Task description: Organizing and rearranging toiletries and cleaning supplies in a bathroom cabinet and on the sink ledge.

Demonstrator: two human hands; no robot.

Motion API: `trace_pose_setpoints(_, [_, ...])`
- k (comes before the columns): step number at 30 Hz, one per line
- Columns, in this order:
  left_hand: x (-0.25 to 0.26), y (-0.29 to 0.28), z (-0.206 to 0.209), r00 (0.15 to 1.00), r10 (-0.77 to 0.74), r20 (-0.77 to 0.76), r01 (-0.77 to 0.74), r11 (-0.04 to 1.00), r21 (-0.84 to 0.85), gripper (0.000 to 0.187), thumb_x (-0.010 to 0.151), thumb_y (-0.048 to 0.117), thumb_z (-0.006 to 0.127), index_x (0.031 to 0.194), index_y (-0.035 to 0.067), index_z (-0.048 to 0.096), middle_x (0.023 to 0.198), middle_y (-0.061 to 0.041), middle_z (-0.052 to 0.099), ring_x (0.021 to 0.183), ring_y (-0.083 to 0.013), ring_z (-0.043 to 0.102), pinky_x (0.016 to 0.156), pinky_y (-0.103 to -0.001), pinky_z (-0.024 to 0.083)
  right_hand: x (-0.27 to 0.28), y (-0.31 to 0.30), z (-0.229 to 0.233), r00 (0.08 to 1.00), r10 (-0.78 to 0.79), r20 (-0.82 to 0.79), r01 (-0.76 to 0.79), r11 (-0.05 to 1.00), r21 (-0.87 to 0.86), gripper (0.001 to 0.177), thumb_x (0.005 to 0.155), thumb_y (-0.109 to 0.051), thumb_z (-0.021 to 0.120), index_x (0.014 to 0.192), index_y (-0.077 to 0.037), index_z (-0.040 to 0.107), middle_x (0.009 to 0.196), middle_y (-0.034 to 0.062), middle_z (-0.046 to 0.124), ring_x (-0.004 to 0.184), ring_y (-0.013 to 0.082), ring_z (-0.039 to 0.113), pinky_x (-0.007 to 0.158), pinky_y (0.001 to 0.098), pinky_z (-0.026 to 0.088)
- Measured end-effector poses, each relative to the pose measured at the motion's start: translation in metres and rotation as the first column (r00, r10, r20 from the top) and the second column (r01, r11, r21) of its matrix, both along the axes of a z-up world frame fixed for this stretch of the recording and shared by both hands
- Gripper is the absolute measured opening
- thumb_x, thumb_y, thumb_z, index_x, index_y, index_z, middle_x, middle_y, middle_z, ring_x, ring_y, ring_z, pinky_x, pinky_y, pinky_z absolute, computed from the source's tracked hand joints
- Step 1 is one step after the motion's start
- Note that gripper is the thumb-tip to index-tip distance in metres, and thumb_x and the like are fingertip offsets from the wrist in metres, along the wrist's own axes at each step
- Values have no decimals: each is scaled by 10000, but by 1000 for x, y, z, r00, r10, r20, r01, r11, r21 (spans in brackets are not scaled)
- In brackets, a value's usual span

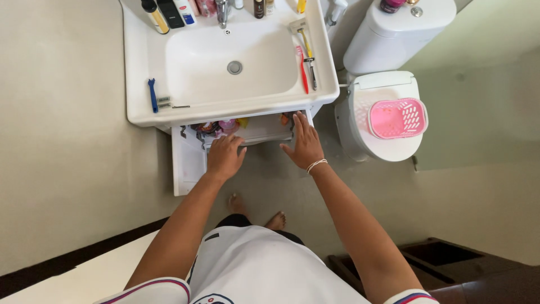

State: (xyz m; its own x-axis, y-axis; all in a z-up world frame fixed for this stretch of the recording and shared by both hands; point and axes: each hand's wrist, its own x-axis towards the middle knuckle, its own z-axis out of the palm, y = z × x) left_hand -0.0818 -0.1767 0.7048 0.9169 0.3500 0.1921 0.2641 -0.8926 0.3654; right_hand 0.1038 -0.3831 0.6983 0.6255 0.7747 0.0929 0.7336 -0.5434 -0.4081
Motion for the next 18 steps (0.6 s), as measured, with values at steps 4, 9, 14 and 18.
trace_pose_setpoints(4, [-1, 11, -3, 990, 36, -135, -50, 994, -100, 248, 910, 252, 724, 1115, 114, 702, 1134, -90, 674, 1114, -305, 613, 986, -469, 456, 20, 27, -12, 999, 15, -29, -19, 992, -125, 1088, 850, -452, 788, 1609, -5, 149, 1693, 188, 153, 1573, 346, 150, 1255, 479, 200])
trace_pose_setpoints(9, [11, 43, -28, 994, -1, -106, -14, 990, -140, 256, 902, 258, 720, 1118, 120, 708, 1124, -90, 676, 1116, -308, 615, 970, -468, 457, 44, 70, -26, 999, 44, 24, -37, 965, -261, 1083, 881, -546, 702, 1621, -27, 106, 1716, 184, 65, 1587, 330, 52, 1270, 490, 126])
trace_pose_setpoints(14, [38, 84, -27, 999, -38, -8, 36, 983, -179, 178, 907, 224, 724, 1045, 111, 719, 1076, -89, 680, 1110, -307, 622, 1016, -463, 447, 63, 111, -35, 999, 8, -50, -26, 929, -369, 855, 1006, -667, 384, 1657, -183, 113, 1735, 122, 34, 1600, 296, -2, 1279, 529, 44])
trace_pose_setpoints(18, [62, 127, -30, 997, -70, -5, 68, 977, -204, 149, 952, 183, 687, 1074, 100, 711, 1063, -75, 681, 1055, -284, 630, 1006, -451, 448, 77, 139, -53, 998, -2, -65, -24, 917, -398, 820, 1013, -655, 308, 1651, -190, 87, 1730, 115, -14, 1586, 293, -48, 1260, 537, -2])
